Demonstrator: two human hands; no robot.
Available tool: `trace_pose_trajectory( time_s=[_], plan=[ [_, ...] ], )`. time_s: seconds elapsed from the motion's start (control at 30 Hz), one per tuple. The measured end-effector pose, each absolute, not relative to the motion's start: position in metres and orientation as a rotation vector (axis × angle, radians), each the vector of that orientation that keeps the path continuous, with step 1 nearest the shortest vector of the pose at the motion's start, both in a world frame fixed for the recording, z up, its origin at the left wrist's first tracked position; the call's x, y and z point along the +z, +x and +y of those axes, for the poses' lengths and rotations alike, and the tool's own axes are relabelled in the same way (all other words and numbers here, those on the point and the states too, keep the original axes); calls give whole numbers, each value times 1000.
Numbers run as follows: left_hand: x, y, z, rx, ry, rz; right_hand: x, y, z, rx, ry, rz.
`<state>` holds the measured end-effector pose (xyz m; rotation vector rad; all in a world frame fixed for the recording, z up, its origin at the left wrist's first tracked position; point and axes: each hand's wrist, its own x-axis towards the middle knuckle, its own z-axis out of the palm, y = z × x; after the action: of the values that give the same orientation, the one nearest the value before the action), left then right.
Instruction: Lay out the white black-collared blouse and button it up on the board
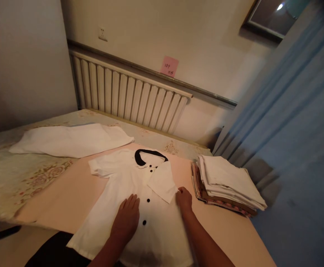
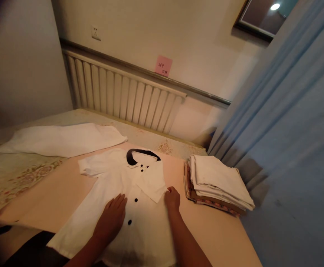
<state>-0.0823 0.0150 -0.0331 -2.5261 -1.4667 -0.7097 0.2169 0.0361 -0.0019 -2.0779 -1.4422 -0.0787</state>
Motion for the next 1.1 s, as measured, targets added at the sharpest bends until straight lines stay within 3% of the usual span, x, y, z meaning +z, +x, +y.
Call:
trace_pose_trajectory(
  time_s=[0.3,0.47,0.77,1.1],
  plan=[
    [-40,-90,22,-795,-2500,-1443,-14,219,16,-182,-1875,-1670],
    [-16,-59,20,-836,-2615,-1527,-20,222,18,-201,-1856,-1660],
    [9,55,12,-570,-2869,-1384,-17,222,20,-187,-1867,-1636],
    [24,34,55,-379,-2773,-1286,-20,223,23,-185,-1889,-1575]
  ],
)
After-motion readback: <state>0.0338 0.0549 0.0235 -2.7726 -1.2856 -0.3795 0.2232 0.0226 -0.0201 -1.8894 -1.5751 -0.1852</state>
